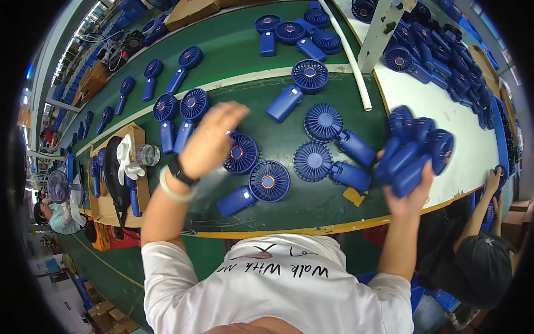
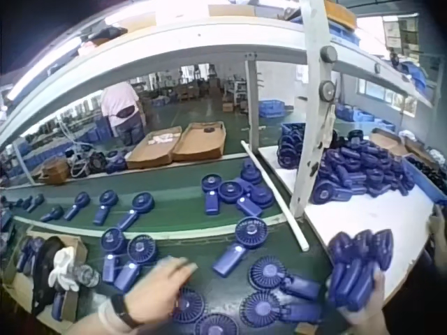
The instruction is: The person assembles blue handheld fans at a workstation, attaching fan heads to handles and wiping them with a white cloth. They repeatedly pick up components, connect them, and place the assembled units on the table or into a nearby box.
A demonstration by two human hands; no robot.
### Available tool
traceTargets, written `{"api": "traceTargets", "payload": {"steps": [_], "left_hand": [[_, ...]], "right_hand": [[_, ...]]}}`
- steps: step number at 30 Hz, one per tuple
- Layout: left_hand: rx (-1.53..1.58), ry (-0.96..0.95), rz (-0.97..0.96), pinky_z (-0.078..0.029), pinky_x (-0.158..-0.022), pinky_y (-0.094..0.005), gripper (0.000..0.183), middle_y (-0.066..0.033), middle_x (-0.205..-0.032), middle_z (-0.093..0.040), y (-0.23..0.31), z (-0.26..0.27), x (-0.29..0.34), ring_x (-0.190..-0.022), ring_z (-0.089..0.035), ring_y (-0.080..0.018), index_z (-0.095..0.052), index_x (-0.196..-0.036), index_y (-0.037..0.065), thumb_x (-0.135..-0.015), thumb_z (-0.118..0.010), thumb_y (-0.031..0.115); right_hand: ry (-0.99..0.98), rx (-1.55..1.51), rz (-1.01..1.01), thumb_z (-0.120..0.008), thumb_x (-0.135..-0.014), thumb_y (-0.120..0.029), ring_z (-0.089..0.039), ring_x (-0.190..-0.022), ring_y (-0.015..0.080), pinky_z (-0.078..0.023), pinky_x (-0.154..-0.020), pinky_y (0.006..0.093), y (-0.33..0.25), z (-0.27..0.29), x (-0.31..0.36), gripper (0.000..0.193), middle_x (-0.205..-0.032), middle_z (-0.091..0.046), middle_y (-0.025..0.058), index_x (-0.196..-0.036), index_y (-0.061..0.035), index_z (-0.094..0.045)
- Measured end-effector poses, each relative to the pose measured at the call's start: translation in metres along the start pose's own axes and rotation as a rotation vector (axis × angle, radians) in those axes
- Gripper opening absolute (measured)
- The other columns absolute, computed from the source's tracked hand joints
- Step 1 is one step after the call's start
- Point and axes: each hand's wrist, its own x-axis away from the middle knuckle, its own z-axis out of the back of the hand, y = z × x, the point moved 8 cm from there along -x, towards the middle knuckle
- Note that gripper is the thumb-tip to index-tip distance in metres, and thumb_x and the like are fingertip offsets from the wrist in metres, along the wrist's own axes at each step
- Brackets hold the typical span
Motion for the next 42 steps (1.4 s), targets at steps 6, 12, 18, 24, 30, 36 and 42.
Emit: {"api": "traceTargets", "payload": {"steps": [6,12,18,24,30,36,42], "left_hand": [[-0.384,-0.118,-0.02,-0.037,-0.099,-0.0462,0.035,-0.0107,-0.124,-0.05,-0.074,-0.041,0.021,-0.124,-0.042,-0.031,-0.054,-0.113,0.014,-0.079,-0.051,0.004],[-0.119,-0.073,-0.053,-0.041,-0.092,-0.0399,0.039,-0.0135,-0.107,-0.056,-0.056,-0.001,0.011,-0.108,-0.05,-0.0332,-0.053,-0.112,0.008,-0.074,-0.06,0.007],[1.48,0.184,0.32,-0.054,-0.067,-0.0313,0.052,-0.0167,-0.113,-0.054,-0.052,-0.035,0.052,-0.093,-0.058,-0.023,-0.035,-0.133,0.005,-0.095,-0.041,0.04],[2.222,0.23,0.164,-0.054,-0.072,-0.0392,0.048,-0.0214,-0.12,-0.048,-0.013,-0.058,0.061,-0.095,-0.057,-0.0285,-0.036,-0.129,0.001,-0.098,-0.032,0.037],[2.097,0.388,0.234,-0.052,-0.077,-0.0411,0.045,-0.0196,-0.121,-0.048,-0.036,-0.052,0.077,-0.095,-0.056,-0.0274,-0.036,-0.13,0.003,-0.097,-0.037,0.034],[1.477,0.712,0.225,-0.051,-0.082,-0.0417,0.053,-0.0099,-0.101,-0.053,-0.071,-0.025,0.095,-0.087,-0.057,-0.0209,-0.034,-0.127,0.005,-0.084,-0.064,0.012],[1.213,0.944,0.431,-0.051,-0.08,-0.0347,0.044,-0.0105,-0.103,-0.054,-0.093,-0.038,0.12,-0.082,-0.058,-0.0175,-0.03,-0.125,0.004,-0.089,-0.055,0.009]], "right_hand": [[0.44,0.21,0.204,-0.064,-0.083,-0.043,-0.056,-0.102,0.0228,-0.046,-0.087,0.0435,-0.111,0.113,-0.105,0.043,-0.111,-0.058,0.0061,-0.112,-0.0126,-0.055],[0.608,0.389,0.286,-0.065,-0.084,-0.032,-0.04,-0.122,0.0296,-0.032,-0.102,0.0412,-0.143,0.135,-0.121,0.063,-0.14,-0.033,0.0194,-0.135,-0.006,-0.038],[0.11,0.78,0.168,-0.054,-0.087,-0.014,-0.054,-0.106,0.0201,-0.042,-0.091,0.0332,-0.047,0.027,-0.081,0.042,-0.121,-0.054,0.0123,-0.128,-0.0047,-0.047],[-0.522,1.215,0.043,-0.063,-0.081,-0.01,-0.06,-0.092,0.0185,-0.047,-0.082,0.0308,0.079,-0.062,-0.014,0.039,-0.105,-0.061,0.0083,-0.118,-0.0038,-0.053],[-0.955,1.709,0.365,-0.072,-0.069,-0.014,-0.051,-0.105,0.0297,-0.043,-0.086,0.0404,0.152,-0.13,0.042,0.053,-0.116,-0.053,0.0118,-0.117,-0.0043,-0.053],[-1.006,2.274,0.599,-0.062,-0.073,-0.017,-0.04,-0.117,0.0326,-0.038,-0.091,0.0455,0.201,-0.144,0.034,0.054,-0.13,-0.041,0.0136,-0.125,-0.006,-0.048],[-0.664,2.152,0.821,-0.061,-0.075,-0.015,-0.044,-0.115,0.0333,-0.041,-0.09,0.0457,0.196,-0.187,-0.03,0.046,-0.126,-0.046,0.0162,-0.12,-0.0132,-0.054]]}}
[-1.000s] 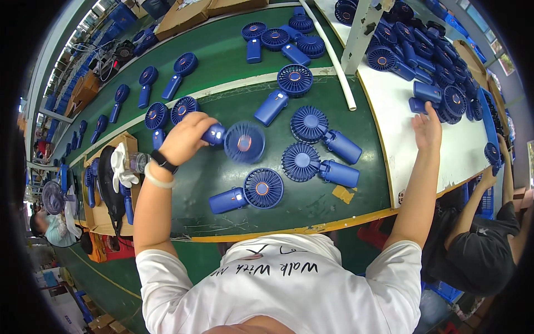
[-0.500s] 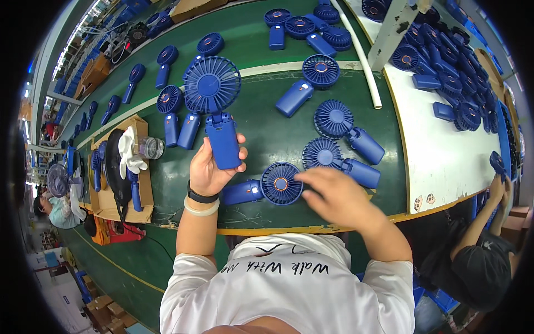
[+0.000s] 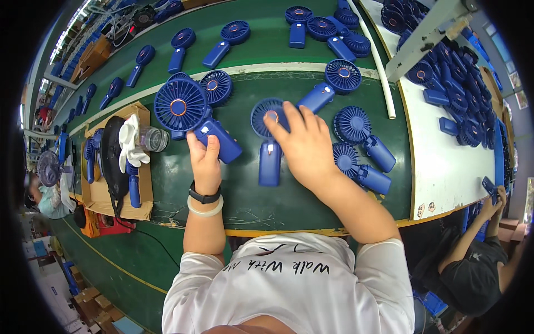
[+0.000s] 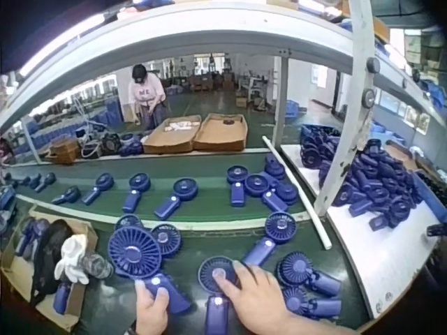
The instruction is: The person assembles blue handheld fans at a workstation, attaching fan heads to handles and wiping them with a white cloth. They repeatedly pick up components, connect them, and place the assembled units on the table or into a nearby box.
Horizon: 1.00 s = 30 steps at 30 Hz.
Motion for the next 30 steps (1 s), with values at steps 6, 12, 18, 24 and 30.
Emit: {"api": "traceTargets", "payload": {"steps": [6,12,18,24,30], "left_hand": [[0.185,-0.054,0.16,-0.053,-0.077,-0.036,0.036,-0.0182,-0.113,-0.055,-0.001,-0.013,0.002,-0.093,-0.062,-0.0258,-0.037,-0.121,0.003,-0.09,-0.053,0.012],[0.245,-0.034,0.171,-0.053,-0.078,-0.0353,0.04,-0.0176,-0.114,-0.055,-0.01,-0.016,0.005,-0.096,-0.061,-0.0245,-0.037,-0.123,0.004,-0.089,-0.056,0.011],[0.292,-0.115,0.252,-0.052,-0.08,-0.034,0.047,-0.0156,-0.114,-0.055,-0.016,-0.021,0.005,-0.097,-0.06,-0.023,-0.035,-0.129,0.005,-0.088,-0.057,0.009],[0.367,-0.086,0.354,-0.051,-0.081,-0.0344,0.053,-0.0131,-0.114,-0.054,-0.023,-0.026,0.009,-0.096,-0.06,-0.0212,-0.033,-0.132,0.007,-0.086,-0.058,0.005],[0.528,-0.146,0.528,-0.058,-0.066,-0.0339,0.063,-0.0121,-0.113,-0.052,-0.029,-0.045,0.021,-0.089,-0.062,-0.0225,-0.028,-0.128,0.018,-0.08,-0.063,-0.002]], "right_hand": [[-0.054,-0.202,-0.085,-0.072,-0.069,-0.019,-0.045,-0.113,0.0356,-0.043,-0.087,0.044,-0.02,-0.036,0.013,0.044,-0.124,-0.045,0.0177,-0.11,-0.0099,-0.058],[0.074,-0.229,-0.298,-0.074,-0.067,-0.014,-0.05,-0.104,0.0379,-0.044,-0.085,0.0426,0.01,-0.043,0.012,0.054,-0.118,-0.046,0.019,-0.114,-0.0009,-0.049],[-0.106,-0.914,-0.417,-0.063,-0.082,-0.026,-0.057,-0.088,0.0314,-0.048,-0.075,0.0387,0.033,-0.071,0.019,0.057,-0.099,-0.056,0.0187,-0.128,-0.0012,-0.038],[-0.268,-2.537,-0.483,-0.041,-0.093,-0.043,-0.056,-0.074,0.0247,-0.049,-0.061,0.0347,0.003,-0.074,0.014,0.053,-0.103,-0.054,0.017,-0.13,-0.0048,-0.036],[-0.25,-2.661,-0.518,-0.026,-0.095,-0.053,-0.055,-0.075,0.0246,-0.046,-0.061,0.0343,0.001,-0.076,0.016,0.061,-0.106,-0.054,0.0195,-0.127,-0.0032,-0.042]]}}
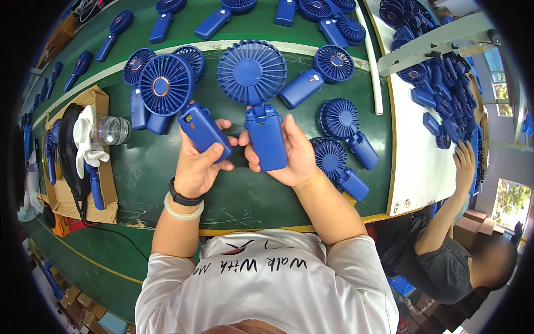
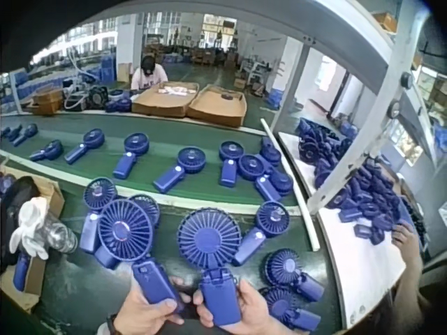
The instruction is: The person assembles blue handheld fans at a workstation, attaching fan heads to handles and wiping them with a white cloth. They repeatedly pick up components, connect them, and place the assembled units on the table or into a nearby box.
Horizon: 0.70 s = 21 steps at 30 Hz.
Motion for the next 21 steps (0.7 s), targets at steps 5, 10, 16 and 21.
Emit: {"api": "traceTargets", "payload": {"steps": [5,10,16,21], "left_hand": [[-0.05,-0.017,0.073,-0.05,-0.05,-0.0239,0.066,-0.0099,-0.106,-0.056,-0.013,0.008,-0.002,-0.089,-0.063,-0.0237,-0.031,-0.128,0.017,-0.077,-0.067,-0.003],[-0.153,-0.009,0.223,-0.048,-0.049,-0.0243,0.052,-0.0076,-0.098,-0.057,-0.026,0.014,-0.001,-0.089,-0.062,-0.024,-0.043,-0.118,0.005,-0.075,-0.071,0.002],[-0.063,-0.015,0.282,-0.056,-0.06,-0.0342,0.039,-0.0077,-0.095,-0.06,-0.031,0.011,0.002,-0.088,-0.063,-0.0242,-0.051,-0.107,0.004,-0.074,-0.071,0.001],[0.002,-0.006,0.33,-0.058,-0.075,-0.0459,0.035,-0.0098,-0.099,-0.054,-0.038,0.015,0.002,-0.094,-0.059,-0.0259,-0.048,-0.106,0.006,-0.075,-0.059,-0.006]], "right_hand": [[0.023,0.075,0.0,-0.021,-0.096,-0.051,-0.056,-0.074,0.0244,-0.046,-0.062,0.0342,-0.003,0.006,-0.001,0.063,-0.106,-0.057,0.0211,-0.12,0.0002,-0.048],[0.037,0.175,0.051,-0.022,-0.097,-0.049,-0.056,-0.073,0.0243,-0.047,-0.063,0.0339,-0.012,0.014,-0.002,0.06,-0.105,-0.058,0.0205,-0.12,0.0003,-0.049],[0.043,0.162,0.124,-0.038,-0.096,-0.039,-0.058,-0.077,0.0211,-0.051,-0.068,0.0334,-0.025,0.016,-0.002,0.046,-0.103,-0.058,0.0155,-0.122,-0.0013,-0.045],[0.309,0.501,0.249,-0.059,-0.089,-0.019,-0.059,-0.084,0.0144,-0.054,-0.074,0.0317,-0.037,0.019,0.006,0.042,-0.102,-0.057,0.0076,-0.124,-0.0036,-0.042]]}}
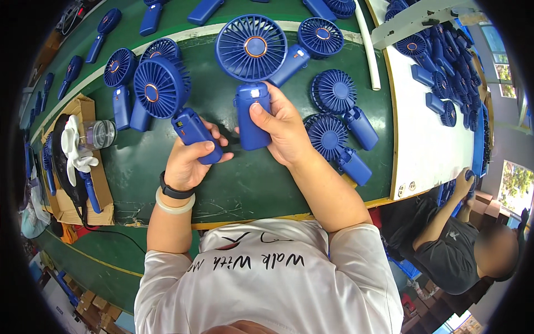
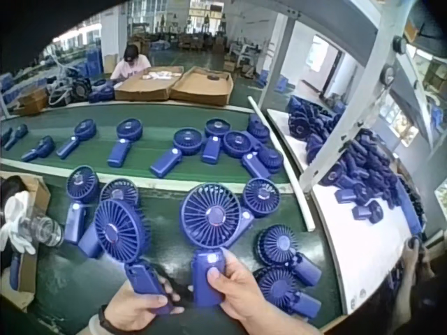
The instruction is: The person assembles blue handheld fans at a workstation, attaching fan heads to handles and wiping them with a white cloth. They repeatedly pick up components, connect them, and place the assembled units on the table or into a nearby box.
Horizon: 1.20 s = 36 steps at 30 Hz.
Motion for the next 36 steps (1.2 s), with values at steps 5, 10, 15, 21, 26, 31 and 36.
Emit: {"api": "traceTargets", "payload": {"steps": [5,10,15,21,26,31,36], "left_hand": [[0.03,0.021,-0.056,-0.052,-0.084,-0.0507,0.039,-0.0098,-0.101,-0.053,0.007,0.003,-0.001,-0.099,-0.058,-0.027,-0.047,-0.108,0.007,-0.073,-0.058,-0.005],[-0.011,-0.06,-0.08,-0.042,-0.096,-0.0521,0.066,-0.0154,-0.124,-0.047,0.003,-0.007,-0.005,-0.119,-0.046,-0.0321,-0.036,-0.13,0.009,-0.069,-0.061,0.0],[0.063,-0.097,-0.022,-0.04,-0.098,-0.0518,0.079,-0.0167,-0.133,-0.04,0.003,-0.021,-0.003,-0.126,-0.039,-0.0332,-0.03,-0.136,0.006,-0.065,-0.064,-0.005],[-0.056,-0.125,-0.028,-0.036,-0.1,-0.0546,0.084,-0.0231,-0.139,-0.031,0.001,-0.02,-0.003,-0.13,-0.033,-0.0374,-0.023,-0.14,0.009,-0.067,-0.062,0.002],[-0.045,-0.13,-0.024,-0.035,-0.101,-0.0543,0.085,-0.0246,-0.14,-0.029,0.0,-0.022,-0.003,-0.13,-0.033,-0.0378,-0.023,-0.141,0.01,-0.066,-0.063,0.003],[-0.011,-0.135,-0.003,-0.036,-0.101,-0.0522,0.088,-0.0233,-0.139,-0.031,0.0,-0.02,-0.004,-0.128,-0.035,-0.0369,-0.02,-0.142,0.009,-0.066,-0.064,0.002],[0.076,-0.197,-0.002,-0.043,-0.097,-0.0478,0.088,-0.0189,-0.134,-0.039,0.003,-0.027,-0.001,-0.123,-0.043,-0.033,-0.018,-0.143,0.011,-0.069,-0.065,0.001]], "right_hand": [[0.069,0.24,0.044,-0.061,-0.085,-0.012,-0.064,-0.086,0.0203,-0.053,-0.075,0.0318,-0.001,0.008,-0.001,0.038,-0.099,-0.062,0.0119,-0.118,0.001,-0.049],[0.084,0.233,0.044,-0.06,-0.083,-0.008,-0.064,-0.086,0.0198,-0.051,-0.078,0.0304,0.006,0.008,-0.004,0.035,-0.098,-0.063,0.0118,-0.116,0.0009,-0.05],[0.075,0.237,0.006,-0.061,-0.083,-0.008,-0.063,-0.091,0.0182,-0.05,-0.081,0.0296,0.006,0.014,-0.006,0.036,-0.099,-0.063,0.0111,-0.116,0.0006,-0.05],[0.081,0.226,0.036,-0.062,-0.083,-0.008,-0.062,-0.091,0.0178,-0.049,-0.082,0.0293,0.002,0.014,-0.01,0.037,-0.1,-0.063,0.0115,-0.116,0.0008,-0.049],[0.111,0.246,0.075,-0.062,-0.083,-0.007,-0.062,-0.091,0.0179,-0.049,-0.082,0.0292,-0.001,0.015,-0.007,0.037,-0.1,-0.063,0.0117,-0.117,0.0006,-0.049],[0.095,0.257,0.08,-0.061,-0.084,-0.008,-0.062,-0.091,0.0176,-0.049,-0.082,0.0292,-0.001,0.012,-0.005,0.038,-0.101,-0.063,0.0115,-0.118,0.0007,-0.048],[-0.027,0.529,0.213,-0.057,-0.088,-0.011,-0.054,-0.093,0.0137,-0.046,-0.081,0.0271,0.003,-0.008,0.001,0.041,-0.111,-0.051,0.0092,-0.126,-0.0005,-0.044]]}}
